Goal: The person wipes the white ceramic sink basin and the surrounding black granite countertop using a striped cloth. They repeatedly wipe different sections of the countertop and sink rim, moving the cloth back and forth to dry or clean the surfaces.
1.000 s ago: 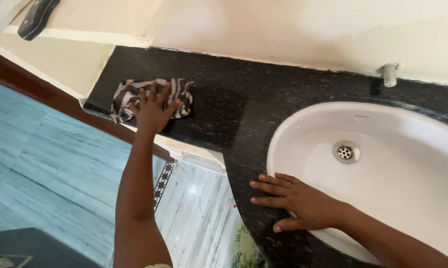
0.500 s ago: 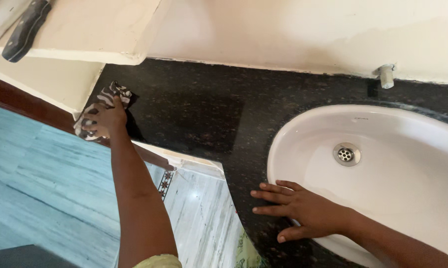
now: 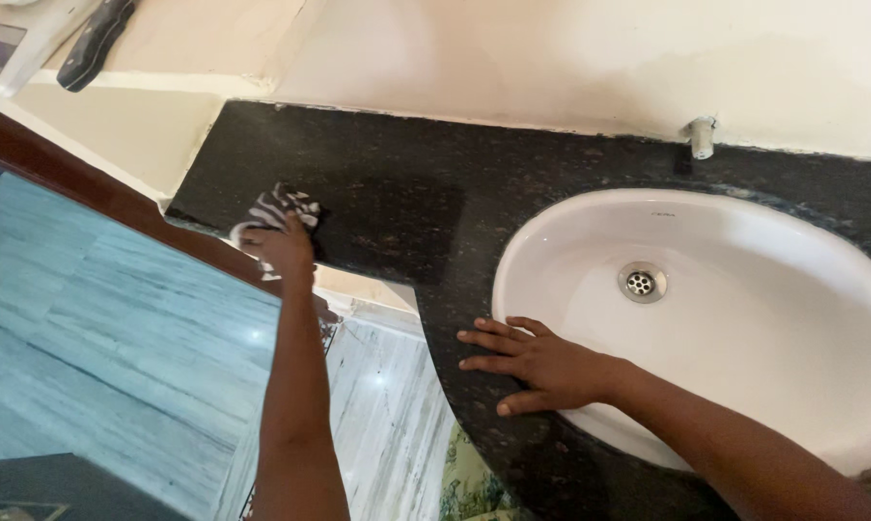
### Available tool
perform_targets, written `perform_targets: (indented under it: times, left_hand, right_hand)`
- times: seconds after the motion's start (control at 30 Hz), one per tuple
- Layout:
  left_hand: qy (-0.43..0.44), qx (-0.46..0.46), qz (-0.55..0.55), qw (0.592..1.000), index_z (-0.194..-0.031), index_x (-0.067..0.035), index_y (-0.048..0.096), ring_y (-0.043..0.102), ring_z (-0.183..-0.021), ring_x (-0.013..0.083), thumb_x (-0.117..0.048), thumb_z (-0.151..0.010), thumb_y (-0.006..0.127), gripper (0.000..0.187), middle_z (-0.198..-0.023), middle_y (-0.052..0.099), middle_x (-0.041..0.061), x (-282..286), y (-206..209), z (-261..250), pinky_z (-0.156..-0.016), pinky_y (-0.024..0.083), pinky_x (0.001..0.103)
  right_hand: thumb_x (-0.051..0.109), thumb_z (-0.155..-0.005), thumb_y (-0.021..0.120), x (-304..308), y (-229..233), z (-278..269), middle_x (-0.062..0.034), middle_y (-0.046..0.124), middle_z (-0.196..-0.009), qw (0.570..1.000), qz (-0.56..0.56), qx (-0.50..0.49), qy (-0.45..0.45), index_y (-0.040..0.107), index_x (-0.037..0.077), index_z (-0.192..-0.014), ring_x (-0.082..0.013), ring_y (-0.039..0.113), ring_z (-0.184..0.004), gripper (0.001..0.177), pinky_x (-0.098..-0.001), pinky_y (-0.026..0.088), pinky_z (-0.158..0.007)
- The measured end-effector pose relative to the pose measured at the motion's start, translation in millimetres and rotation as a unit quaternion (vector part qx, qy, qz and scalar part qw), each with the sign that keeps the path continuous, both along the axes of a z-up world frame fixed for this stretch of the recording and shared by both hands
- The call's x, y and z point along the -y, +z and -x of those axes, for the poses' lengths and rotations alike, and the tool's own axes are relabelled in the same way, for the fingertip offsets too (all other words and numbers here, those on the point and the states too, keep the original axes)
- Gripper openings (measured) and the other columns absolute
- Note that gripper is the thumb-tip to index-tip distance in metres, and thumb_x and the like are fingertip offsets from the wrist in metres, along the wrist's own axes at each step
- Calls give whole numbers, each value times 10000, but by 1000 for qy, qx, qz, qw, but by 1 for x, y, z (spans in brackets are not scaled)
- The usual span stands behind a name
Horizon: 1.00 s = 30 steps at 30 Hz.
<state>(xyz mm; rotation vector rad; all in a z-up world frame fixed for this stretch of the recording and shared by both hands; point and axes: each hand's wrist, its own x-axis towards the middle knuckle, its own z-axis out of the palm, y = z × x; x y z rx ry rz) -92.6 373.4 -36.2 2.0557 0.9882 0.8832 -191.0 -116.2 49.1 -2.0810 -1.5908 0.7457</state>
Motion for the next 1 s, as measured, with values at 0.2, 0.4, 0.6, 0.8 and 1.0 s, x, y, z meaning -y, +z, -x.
perform_targets:
  times: [0.2, 0.4, 0.6, 0.8, 1.0]
  left_hand:
    - [-115, 53, 87, 988, -1564, 129, -158, -136, -1581, 430, -370, -1044, 585, 1036, -1671, -172, 338, 135, -35, 43, -1293, -7, 440]
    - [-216, 19, 122, 969, -1562, 125, -146, -120, -1601, 394, -344, -1058, 572, 995, -1693, -146, 316, 216, -32, 79, -1286, -17, 395]
    - [-251, -73, 113, 959, -1583, 135, -20, 437, -1437, 417, -364, -1011, 595, 976, -1539, 398, 368, 247, 3, 117, -1155, 359, 375]
    - [-343, 5, 200, 918, -1357, 108, 484, 661, -1066, 264, -335, -924, 670, 647, -1201, 674, 245, 262, 32, 140, -858, 540, 355]
    - [-360, -232, 187, 884, -985, 68, 704, 703, -776, 262, -463, -919, 674, 536, -854, 712, 156, 224, 72, 117, -635, 568, 399]
  right_hand:
    - [649, -940, 505, 2, -2, 4, -18, 117, -1739, 999, -19, 29, -3, 391, 270, -1575, -259, 3, -1602, 749, -551, 30, -1258]
    - [655, -943, 502, 7, -9, 6, -36, 134, -1739, 997, -56, 55, 4, 407, 256, -1574, -274, 33, -1606, 753, -550, 80, -1258]
    - [681, -951, 460, 7, -17, 5, -44, 138, -1735, 994, -67, 82, 9, 383, 266, -1584, -284, 42, -1597, 761, -554, 75, -1256]
    - [695, -960, 438, 8, -22, 6, -72, 133, -1723, 994, -61, 93, 12, 360, 267, -1598, -291, 33, -1593, 772, -555, 65, -1256]
    - [687, -952, 457, 8, -17, 6, -48, 148, -1735, 994, -68, 86, 7, 385, 264, -1587, -275, 44, -1604, 766, -552, 76, -1261]
